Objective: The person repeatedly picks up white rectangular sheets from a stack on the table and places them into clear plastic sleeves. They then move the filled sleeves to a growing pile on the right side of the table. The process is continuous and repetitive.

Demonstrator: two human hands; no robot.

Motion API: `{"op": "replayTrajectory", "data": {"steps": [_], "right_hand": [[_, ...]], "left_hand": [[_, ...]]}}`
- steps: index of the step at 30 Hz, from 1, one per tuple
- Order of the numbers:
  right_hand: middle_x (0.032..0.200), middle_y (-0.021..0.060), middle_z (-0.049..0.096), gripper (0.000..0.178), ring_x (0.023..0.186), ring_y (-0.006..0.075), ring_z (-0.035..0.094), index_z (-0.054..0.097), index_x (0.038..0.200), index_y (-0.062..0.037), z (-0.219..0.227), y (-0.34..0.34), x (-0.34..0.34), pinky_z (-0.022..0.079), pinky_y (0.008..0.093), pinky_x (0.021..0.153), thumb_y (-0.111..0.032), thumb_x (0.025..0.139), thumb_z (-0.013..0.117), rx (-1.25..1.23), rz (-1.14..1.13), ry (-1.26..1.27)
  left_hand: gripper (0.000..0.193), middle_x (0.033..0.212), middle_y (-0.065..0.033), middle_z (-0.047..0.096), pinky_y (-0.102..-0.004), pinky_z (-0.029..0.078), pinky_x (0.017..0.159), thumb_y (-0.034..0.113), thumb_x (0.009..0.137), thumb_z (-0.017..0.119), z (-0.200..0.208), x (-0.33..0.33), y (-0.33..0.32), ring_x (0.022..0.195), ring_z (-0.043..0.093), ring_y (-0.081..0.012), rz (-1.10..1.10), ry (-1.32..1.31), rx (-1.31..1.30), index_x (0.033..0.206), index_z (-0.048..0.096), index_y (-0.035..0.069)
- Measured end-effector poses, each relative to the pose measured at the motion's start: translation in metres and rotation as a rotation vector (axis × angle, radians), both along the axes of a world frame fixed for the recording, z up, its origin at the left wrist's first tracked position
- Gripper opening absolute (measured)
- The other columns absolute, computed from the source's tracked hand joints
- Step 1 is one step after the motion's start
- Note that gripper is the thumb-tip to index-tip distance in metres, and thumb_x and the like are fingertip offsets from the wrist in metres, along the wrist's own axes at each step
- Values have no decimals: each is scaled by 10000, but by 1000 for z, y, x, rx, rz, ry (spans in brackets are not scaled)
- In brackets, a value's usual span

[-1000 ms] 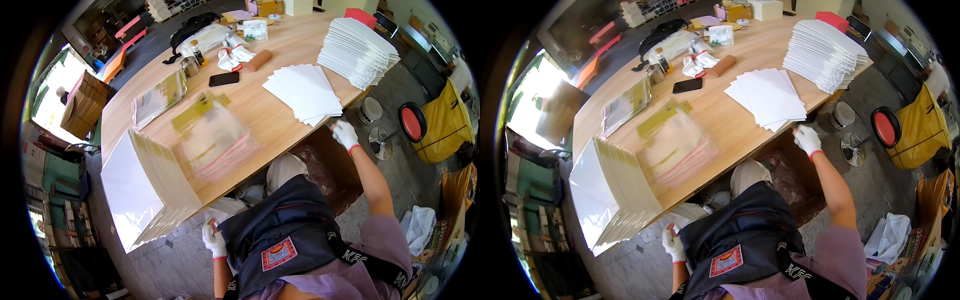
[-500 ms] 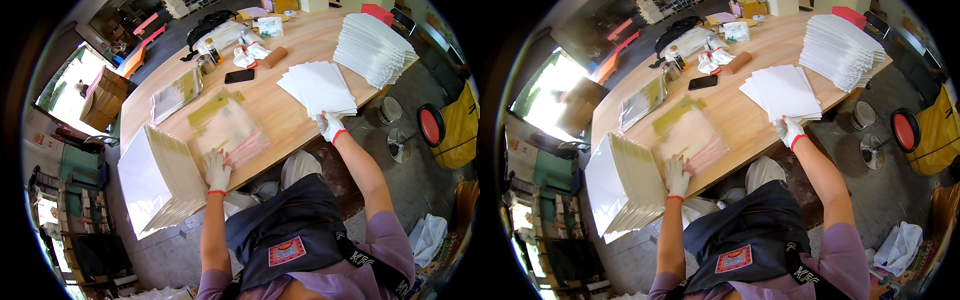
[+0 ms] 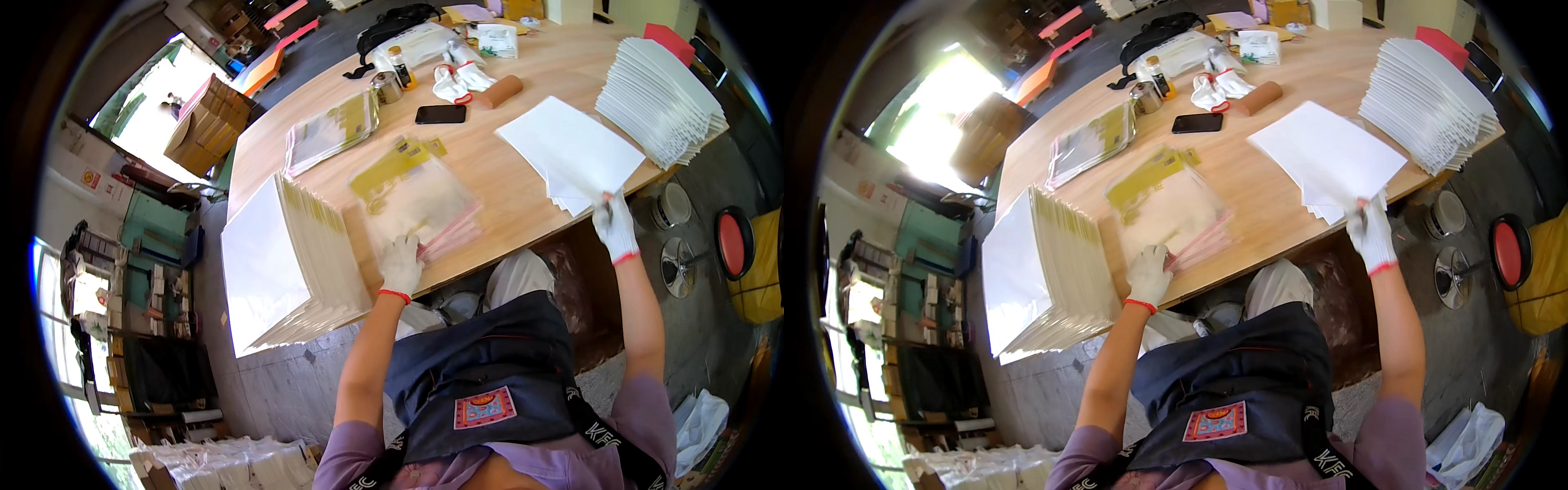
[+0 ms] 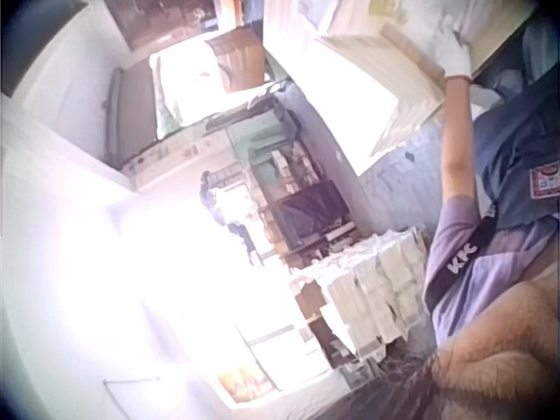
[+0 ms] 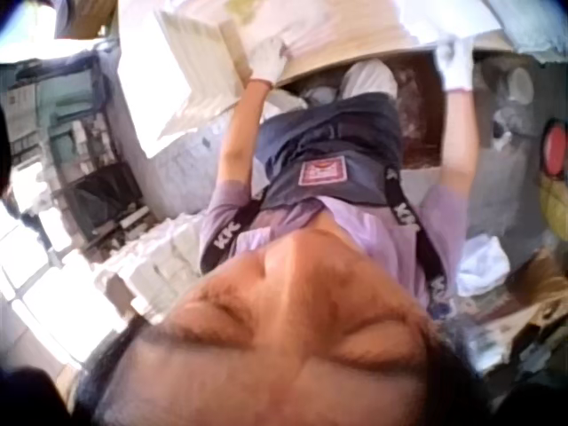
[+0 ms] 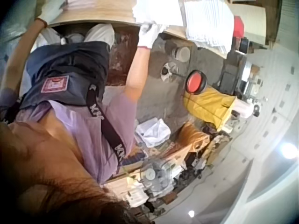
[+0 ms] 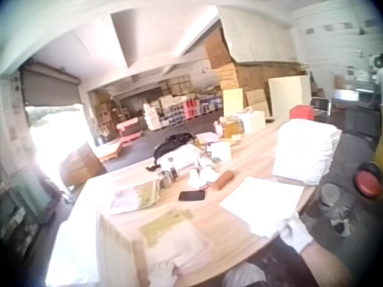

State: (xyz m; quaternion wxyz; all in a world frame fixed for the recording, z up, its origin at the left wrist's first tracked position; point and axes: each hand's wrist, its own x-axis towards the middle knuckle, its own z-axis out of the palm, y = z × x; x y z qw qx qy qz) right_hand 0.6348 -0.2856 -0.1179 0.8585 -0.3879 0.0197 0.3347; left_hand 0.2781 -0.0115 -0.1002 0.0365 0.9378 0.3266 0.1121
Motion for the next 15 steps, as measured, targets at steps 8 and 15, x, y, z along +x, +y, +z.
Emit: {"op": "replayTrajectory", "data": {"steps": [8, 15], "right_hand": [[968, 111, 600, 588, 653, 112, 598, 395, 1255, 37, 60, -30, -147, 494, 196, 489, -109, 716, 579, -59, 621, 2], [845, 53, 589, 460, 483, 76, 525, 434, 1205, -33, 21, -27, -195, 417, 168, 362, -101, 764, 547, -12, 539, 130]], "left_hand": [[284, 959, -74, 539, -393, 466, 737, 17, 671, 558, -18, -1, 34, 897, 540, -276, 66, -99, -174, 934, 550, 122], [277, 1008, -21, 557, -374, 468, 738, 33, 702, 544, -22, -13, 34, 957, 528, -257, 74, -199, -96, 960, 559, 132]]}}
